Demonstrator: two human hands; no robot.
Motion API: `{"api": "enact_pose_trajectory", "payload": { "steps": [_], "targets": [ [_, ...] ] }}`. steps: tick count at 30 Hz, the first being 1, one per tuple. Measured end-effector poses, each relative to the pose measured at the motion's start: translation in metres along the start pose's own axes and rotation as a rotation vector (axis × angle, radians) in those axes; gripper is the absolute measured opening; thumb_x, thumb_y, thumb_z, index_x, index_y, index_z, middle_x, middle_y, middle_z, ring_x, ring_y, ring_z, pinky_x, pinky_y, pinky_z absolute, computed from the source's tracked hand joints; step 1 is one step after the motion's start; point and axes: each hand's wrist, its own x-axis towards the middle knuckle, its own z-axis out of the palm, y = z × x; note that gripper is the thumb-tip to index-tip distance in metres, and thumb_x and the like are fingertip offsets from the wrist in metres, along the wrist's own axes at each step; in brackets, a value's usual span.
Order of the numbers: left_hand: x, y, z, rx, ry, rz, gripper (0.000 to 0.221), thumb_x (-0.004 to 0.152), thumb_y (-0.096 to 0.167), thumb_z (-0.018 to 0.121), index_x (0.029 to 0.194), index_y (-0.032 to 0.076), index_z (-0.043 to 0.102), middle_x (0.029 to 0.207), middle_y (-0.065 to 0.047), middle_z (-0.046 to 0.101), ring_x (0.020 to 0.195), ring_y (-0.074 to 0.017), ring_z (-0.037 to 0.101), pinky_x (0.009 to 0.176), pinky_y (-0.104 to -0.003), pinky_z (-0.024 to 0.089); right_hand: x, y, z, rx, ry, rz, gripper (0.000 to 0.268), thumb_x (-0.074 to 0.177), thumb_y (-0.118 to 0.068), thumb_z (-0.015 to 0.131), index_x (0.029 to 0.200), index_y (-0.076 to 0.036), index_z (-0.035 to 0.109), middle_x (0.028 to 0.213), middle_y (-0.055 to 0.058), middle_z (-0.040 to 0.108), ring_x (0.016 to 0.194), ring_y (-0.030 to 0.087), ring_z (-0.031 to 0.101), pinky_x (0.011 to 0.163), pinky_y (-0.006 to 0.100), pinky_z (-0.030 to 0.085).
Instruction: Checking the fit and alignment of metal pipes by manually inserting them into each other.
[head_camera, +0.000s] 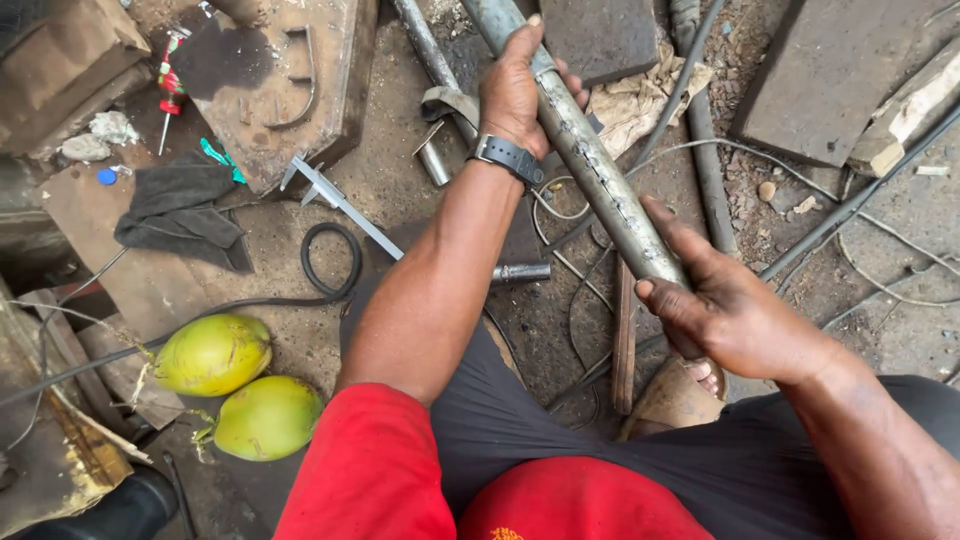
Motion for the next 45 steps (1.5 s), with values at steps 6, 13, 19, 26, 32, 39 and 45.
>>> {"api": "enact_pose_trajectory", "payload": {
  "steps": [6,13,19,26,32,39,45],
  "targets": [
    [0.035,-0.033,0.006,-0.024,0.009,-0.074,0.034,0.071,0.035,0.076,0.072,0.007,0.058,0.055,-0.009,0.056,0.041,-0.0270,0.059,0.038,-0.045,0.051,0.001,0.018,-0.038,0.126,0.061,0.161,0.038,0.087,-0.011,0.072,0.123,-0.003,0.061,0.066,0.013,0.054,0.041,0.023,0.053,0.026,0.037,0.047],
    [0.031,-0.011,-0.001,-0.023,0.076,-0.034,0.035,0.071,0.035,0.076,0.077,0.006,0.056,0.057,-0.010,0.054,0.041,-0.0262,0.058,0.037,-0.047,0.052,-0.010,0.067,-0.062,0.302,-0.032,0.106,0.036,0.095,-0.017,0.069,0.123,-0.001,0.052,0.060,0.016,0.049,0.033,0.022,0.047,0.025,0.033,0.037],
    [0.016,-0.024,-0.002,0.016,0.112,-0.053,0.038,0.077,0.039,0.073,0.087,0.005,0.059,0.062,-0.008,0.056,0.045,-0.0239,0.061,0.039,-0.043,0.054,-0.056,0.068,-0.064,-0.026,0.175,0.023,0.063,0.084,-0.025,0.072,0.140,0.000,0.060,0.092,0.008,0.065,0.067,0.019,0.060,0.058,0.029,0.046],
    [0.035,-0.059,-0.069,0.607,0.444,-0.020,0.035,0.083,0.031,0.077,0.097,0.001,0.065,0.069,-0.011,0.063,0.042,-0.0192,0.058,0.030,-0.033,0.034,-0.050,0.064,-0.051,0.339,0.225,-0.478,0.058,0.092,-0.017,0.074,0.145,-0.004,0.052,0.076,0.017,0.059,0.059,0.023,0.059,0.043,0.031,0.055],
    [0.028,-0.042,-0.108,0.978,0.566,-0.131,0.068,0.087,0.043,0.071,0.135,-0.003,0.059,0.137,-0.021,0.067,0.118,-0.0434,0.068,0.093,-0.053,0.057,-0.050,0.040,-0.033,0.289,0.172,-0.520,0.054,0.090,-0.019,0.074,0.135,0.001,0.051,0.071,0.005,0.052,0.054,0.016,0.051,0.043,0.029,0.046],
    [-0.128,0.040,0.012,0.203,-0.315,0.243,0.034,0.112,0.026,0.053,0.142,0.012,0.060,0.122,-0.012,0.077,0.106,-0.0241,0.075,0.090,-0.035,0.064,-0.088,0.026,0.016,0.399,0.146,-0.411,0.071,0.090,-0.018,0.080,0.149,0.002,0.047,0.072,0.012,0.063,0.049,0.016,0.057,0.045,0.028,0.055],
    [-0.252,0.133,0.087,0.335,-0.603,0.370,0.038,0.109,0.019,0.074,0.145,0.016,0.066,0.145,0.004,0.063,0.109,-0.0061,0.057,0.100,-0.021,0.058,-0.129,-0.024,0.074,0.472,0.106,-0.424,0.061,0.089,-0.023,0.079,0.135,0.009,0.053,0.076,0.015,0.065,0.062,0.024,0.064,0.055,0.037,0.055]
  ]
}}
